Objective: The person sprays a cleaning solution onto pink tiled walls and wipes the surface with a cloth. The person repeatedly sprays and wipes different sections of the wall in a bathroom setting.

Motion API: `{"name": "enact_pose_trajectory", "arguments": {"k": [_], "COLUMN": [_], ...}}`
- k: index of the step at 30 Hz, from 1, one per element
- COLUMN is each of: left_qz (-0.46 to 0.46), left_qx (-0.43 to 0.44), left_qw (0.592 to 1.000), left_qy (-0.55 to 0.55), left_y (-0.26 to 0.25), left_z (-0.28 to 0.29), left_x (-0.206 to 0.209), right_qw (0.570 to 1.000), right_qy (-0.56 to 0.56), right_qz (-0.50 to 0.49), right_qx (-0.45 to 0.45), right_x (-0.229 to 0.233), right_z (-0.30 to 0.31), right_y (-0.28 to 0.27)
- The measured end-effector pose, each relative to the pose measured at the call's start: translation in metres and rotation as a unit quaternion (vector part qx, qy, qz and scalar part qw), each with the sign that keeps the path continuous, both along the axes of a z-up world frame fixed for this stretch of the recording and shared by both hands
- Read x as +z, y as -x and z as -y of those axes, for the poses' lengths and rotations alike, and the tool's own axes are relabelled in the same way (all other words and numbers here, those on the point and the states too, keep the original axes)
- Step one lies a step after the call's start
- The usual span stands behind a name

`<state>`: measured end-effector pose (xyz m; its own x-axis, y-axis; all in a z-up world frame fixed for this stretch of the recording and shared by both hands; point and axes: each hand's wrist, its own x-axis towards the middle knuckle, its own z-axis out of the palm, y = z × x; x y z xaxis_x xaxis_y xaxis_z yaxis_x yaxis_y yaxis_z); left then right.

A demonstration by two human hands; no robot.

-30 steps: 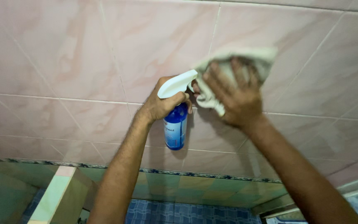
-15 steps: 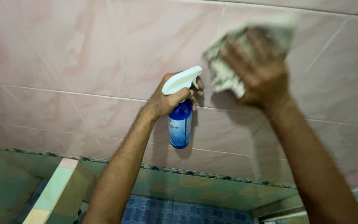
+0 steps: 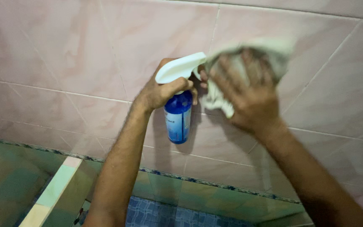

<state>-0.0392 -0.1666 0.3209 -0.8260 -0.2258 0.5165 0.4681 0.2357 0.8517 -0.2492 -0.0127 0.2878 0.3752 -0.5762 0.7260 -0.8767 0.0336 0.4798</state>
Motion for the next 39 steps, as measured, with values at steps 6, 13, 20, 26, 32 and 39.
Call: {"name": "enact_pose_trajectory", "arguments": {"k": [6, 13, 20, 26, 32, 39], "left_qz": [-0.038, 0.001, 0.030, 0.031, 0.042, 0.056], "left_qx": [-0.004, 0.000, -0.028, -0.063, -0.038, -0.021], "left_qw": [0.999, 1.000, 0.999, 0.997, 0.998, 0.998], "left_qy": [-0.024, -0.021, -0.013, -0.016, 0.016, 0.029], "left_y": [0.001, -0.001, -0.007, -0.005, -0.004, -0.004], "left_z": [0.003, 0.003, 0.009, 0.018, 0.020, 0.019], "left_x": [-0.009, -0.008, -0.005, -0.009, -0.010, -0.010], "right_qw": [0.992, 1.000, 0.992, 0.989, 0.982, 0.975], "right_qy": [-0.030, -0.011, 0.002, 0.014, 0.006, 0.036], "right_qz": [-0.121, -0.014, 0.098, 0.109, 0.115, 0.185], "right_qx": [0.002, 0.012, -0.074, -0.101, -0.152, -0.118], "right_x": [-0.064, 0.037, 0.087, -0.032, -0.158, -0.105], "right_z": [-0.011, -0.009, 0.002, 0.013, 0.014, 0.017], "right_y": [-0.006, 0.010, -0.004, -0.032, -0.050, -0.027]}}
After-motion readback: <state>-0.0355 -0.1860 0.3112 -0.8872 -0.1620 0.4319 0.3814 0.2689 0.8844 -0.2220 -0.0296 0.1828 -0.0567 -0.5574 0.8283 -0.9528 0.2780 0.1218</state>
